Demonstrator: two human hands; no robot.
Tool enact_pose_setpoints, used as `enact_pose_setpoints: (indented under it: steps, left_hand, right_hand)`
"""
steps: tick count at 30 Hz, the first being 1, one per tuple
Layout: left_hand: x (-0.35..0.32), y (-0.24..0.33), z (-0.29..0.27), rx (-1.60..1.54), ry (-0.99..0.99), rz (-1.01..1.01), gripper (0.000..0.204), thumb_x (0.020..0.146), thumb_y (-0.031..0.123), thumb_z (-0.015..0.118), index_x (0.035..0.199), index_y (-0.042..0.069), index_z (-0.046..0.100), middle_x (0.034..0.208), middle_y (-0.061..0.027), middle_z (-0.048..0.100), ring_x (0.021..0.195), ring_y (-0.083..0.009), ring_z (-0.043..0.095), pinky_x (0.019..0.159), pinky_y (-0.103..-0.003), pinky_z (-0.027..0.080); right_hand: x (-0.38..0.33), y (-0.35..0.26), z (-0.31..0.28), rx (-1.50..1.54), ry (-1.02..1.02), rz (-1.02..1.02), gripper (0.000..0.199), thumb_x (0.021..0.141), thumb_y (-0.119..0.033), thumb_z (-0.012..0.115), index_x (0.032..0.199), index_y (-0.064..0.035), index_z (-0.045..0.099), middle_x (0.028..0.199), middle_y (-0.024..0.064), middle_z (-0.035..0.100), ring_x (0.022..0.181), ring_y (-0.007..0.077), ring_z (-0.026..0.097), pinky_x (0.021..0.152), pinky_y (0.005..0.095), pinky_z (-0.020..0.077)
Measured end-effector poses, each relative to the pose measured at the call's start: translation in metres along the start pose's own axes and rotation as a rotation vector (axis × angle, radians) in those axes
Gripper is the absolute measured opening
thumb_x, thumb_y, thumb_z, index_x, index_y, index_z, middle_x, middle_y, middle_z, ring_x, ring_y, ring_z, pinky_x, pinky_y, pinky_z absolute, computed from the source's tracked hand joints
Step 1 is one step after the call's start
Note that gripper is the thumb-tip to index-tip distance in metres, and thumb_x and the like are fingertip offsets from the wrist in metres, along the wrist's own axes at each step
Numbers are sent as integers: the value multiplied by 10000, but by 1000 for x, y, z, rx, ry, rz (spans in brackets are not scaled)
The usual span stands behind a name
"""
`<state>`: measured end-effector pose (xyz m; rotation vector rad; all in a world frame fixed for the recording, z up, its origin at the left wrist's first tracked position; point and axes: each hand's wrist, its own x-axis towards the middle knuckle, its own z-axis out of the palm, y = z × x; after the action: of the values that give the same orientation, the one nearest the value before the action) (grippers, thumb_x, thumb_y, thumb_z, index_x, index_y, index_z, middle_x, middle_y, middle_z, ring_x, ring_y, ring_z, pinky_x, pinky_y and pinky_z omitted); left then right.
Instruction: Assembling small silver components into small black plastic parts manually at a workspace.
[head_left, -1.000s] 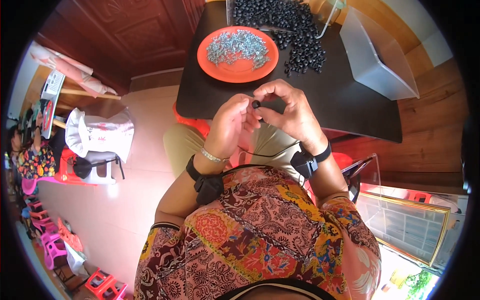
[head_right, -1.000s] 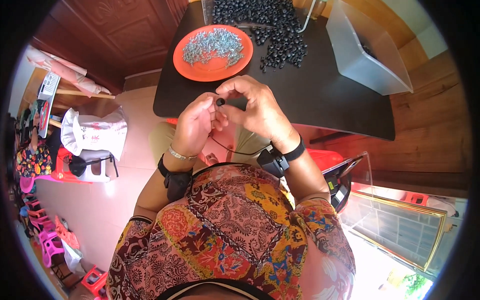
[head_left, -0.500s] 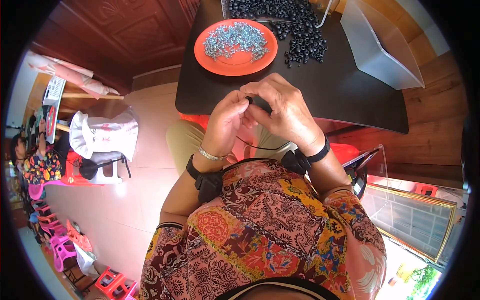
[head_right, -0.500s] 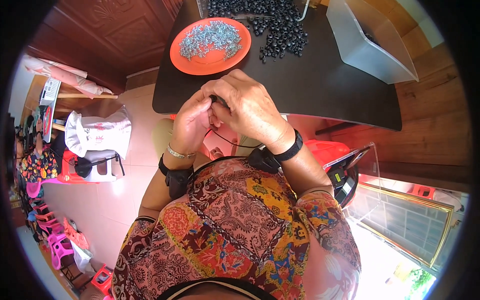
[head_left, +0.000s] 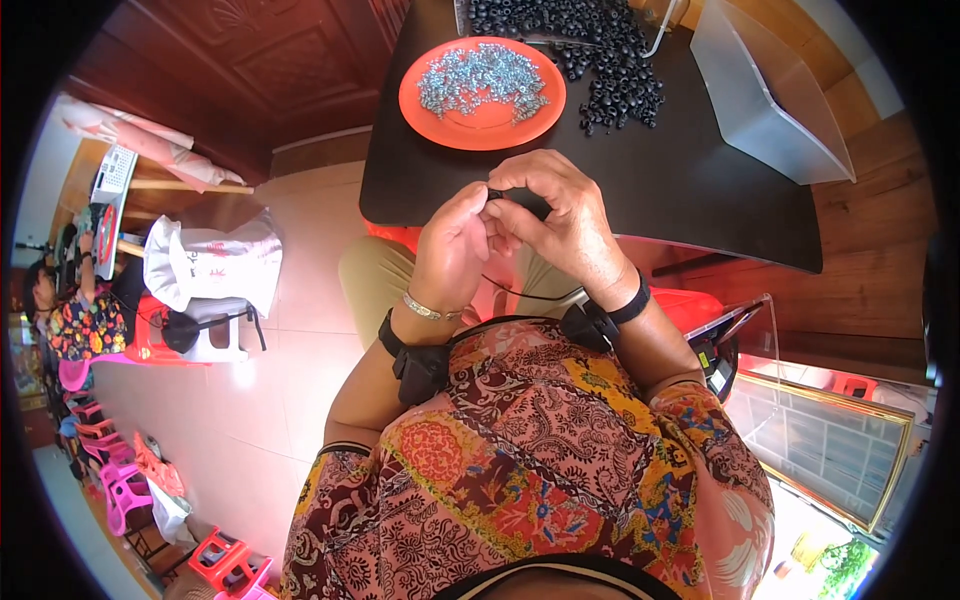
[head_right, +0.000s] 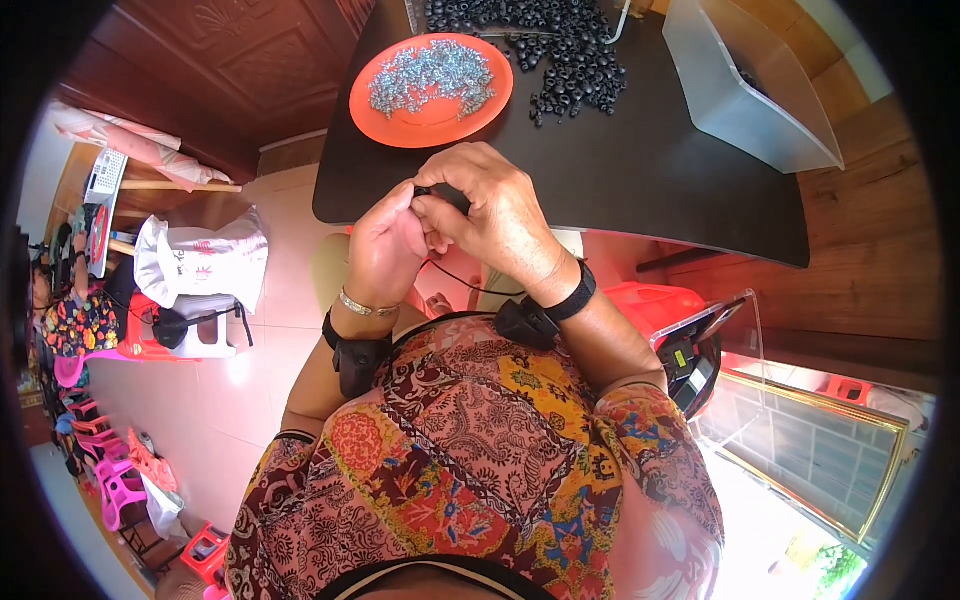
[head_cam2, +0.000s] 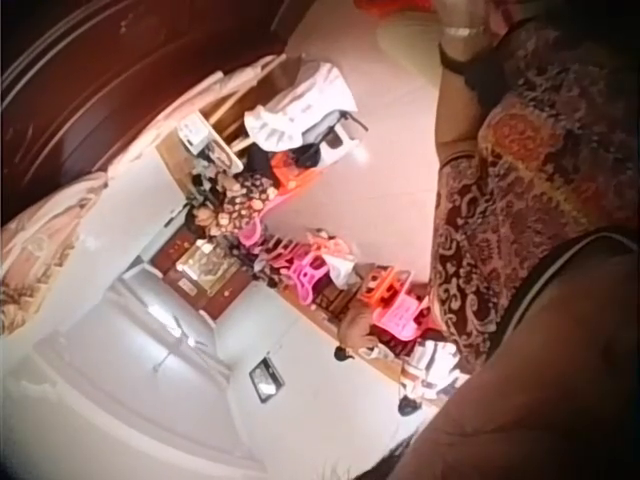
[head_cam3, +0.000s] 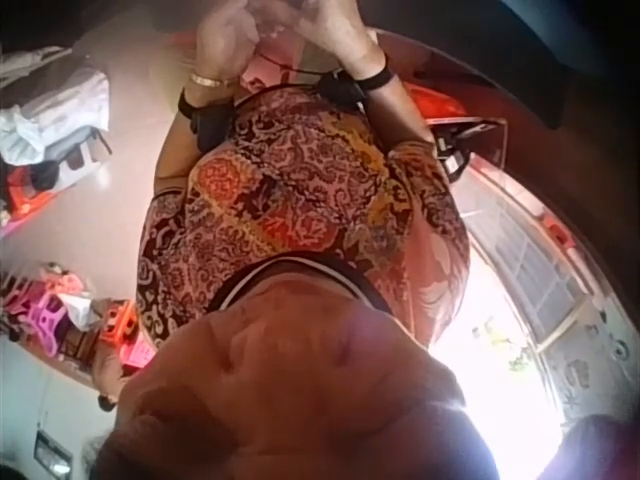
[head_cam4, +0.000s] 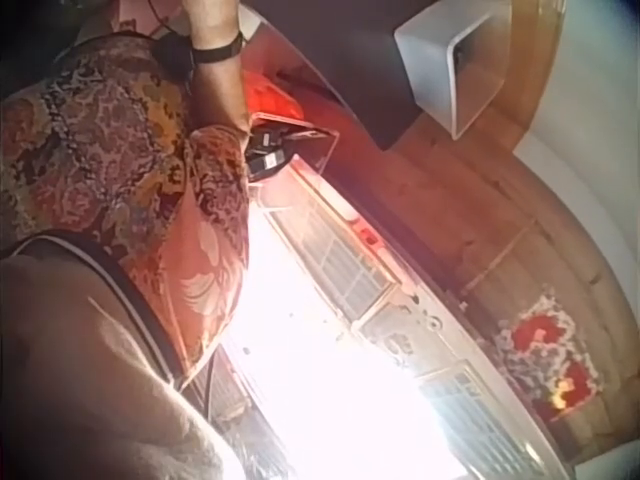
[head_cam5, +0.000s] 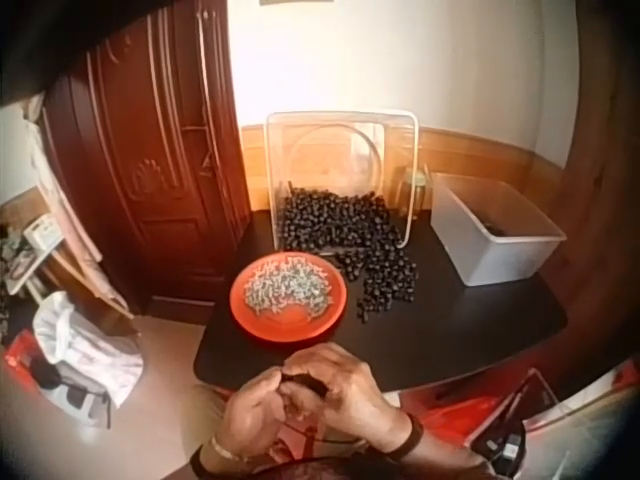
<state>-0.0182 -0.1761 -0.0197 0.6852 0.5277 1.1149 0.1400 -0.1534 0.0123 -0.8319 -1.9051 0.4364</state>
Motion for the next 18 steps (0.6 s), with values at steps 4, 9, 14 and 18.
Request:
enact_pose_setpoints:
  steps: [4,9,14,18]
  left_hand:
    - [-1,3,2,30,15,13,299,984,286,424,1017,27,571,860,-57,610,775,-162,572,699,-293,434]
    - [-4,3,2,-2,-3,22,312,981,282,434,1045,16,585,911,-58,617,792,-159,573,701,-302,443]
    - [-2,-1,-5,-84,27,10,321,984,266,433,1066,1,596,1014,-63,627,822,-154,572,711,-299,453]
    - [-1,-1,-1,-72,-5,2,315,986,255,427,1077,5,594,1014,-59,628,827,-149,572,714,-292,453]
  right_hand:
    - [-2,3,1,3,-8,-6,231,724,-110,775,909,-55,650,889,86,665,874,286,650,748,377,536]
    - [-3,2,1,41,4,13,277,710,-112,789,951,-58,663,957,101,669,910,282,652,772,374,540]
    - [-7,1,0,94,-5,88,314,693,-54,805,971,-37,660,1064,126,664,976,253,650,824,349,519]
    - [-6,-2,0,87,-10,79,278,703,-19,781,950,-40,655,1065,132,662,958,247,653,813,346,520]
